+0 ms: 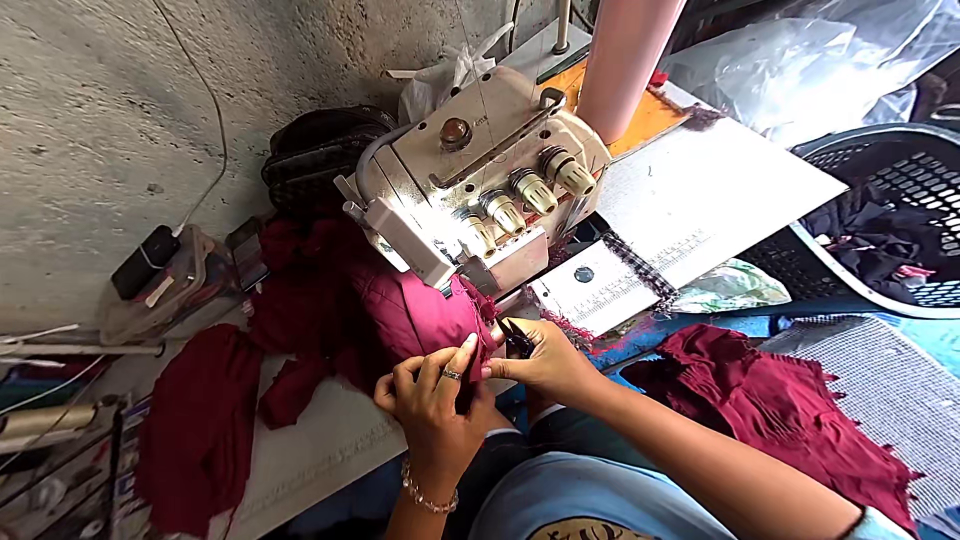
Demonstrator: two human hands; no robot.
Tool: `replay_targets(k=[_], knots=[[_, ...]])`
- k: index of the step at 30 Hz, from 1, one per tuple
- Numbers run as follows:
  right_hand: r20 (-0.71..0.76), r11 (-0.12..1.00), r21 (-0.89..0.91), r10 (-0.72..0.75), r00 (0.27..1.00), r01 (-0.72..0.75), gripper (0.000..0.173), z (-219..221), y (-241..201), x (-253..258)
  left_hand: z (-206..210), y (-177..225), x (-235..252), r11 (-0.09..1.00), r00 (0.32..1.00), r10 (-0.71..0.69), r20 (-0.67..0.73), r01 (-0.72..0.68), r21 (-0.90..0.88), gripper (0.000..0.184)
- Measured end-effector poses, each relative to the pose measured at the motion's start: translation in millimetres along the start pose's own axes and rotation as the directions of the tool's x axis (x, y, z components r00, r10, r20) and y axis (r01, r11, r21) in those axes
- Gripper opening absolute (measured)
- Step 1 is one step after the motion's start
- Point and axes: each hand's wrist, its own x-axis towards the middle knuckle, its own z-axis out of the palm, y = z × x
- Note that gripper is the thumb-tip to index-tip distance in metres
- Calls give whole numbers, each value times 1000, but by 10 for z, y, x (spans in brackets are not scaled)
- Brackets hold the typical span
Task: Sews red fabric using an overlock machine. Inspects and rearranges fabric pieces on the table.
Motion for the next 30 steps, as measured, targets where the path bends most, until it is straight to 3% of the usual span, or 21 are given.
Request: replay_targets(k=[4,8,10,12,14,18,25,27,30], knots=[[4,998,63,11,1000,-11,18,17,-19,-4,69,-3,-30,997,999,24,-42,-21,78,26],[-84,1000,11,2,996,-1,16,25,-58,8,-27,-65,16,979,996,-91,0,90,-182,23],[-136,984,-121,-145,980,129,15,27,-6,-8,-85,-88,61,948,990,-141,4,136,-288,24],[-104,918,-262,-334,937,298,23,31,14,-27,-135,-99,87,915,983,-183,33,183,-359,27],[-11,858,-324,-424,906,398,25,40,-36,-47,-172,-91,103,887,973,-224,64,230,-401,31],[101,845,-426,-312,945,324,31,99,-92,-25,-184,-74,125,858,962,-255,92,270,-437,32],[48,908,-322,-268,962,269,24,153,-88,42,-169,8,37,965,984,-122,132,149,-218,44],[117,951,-183,-228,966,247,20,128,-94,49,-120,56,29,988,990,-90,111,103,-118,43],[326,994,88,-89,941,64,16,20,-174,-30,-41,65,1,998,996,-58,62,57,21,32]])
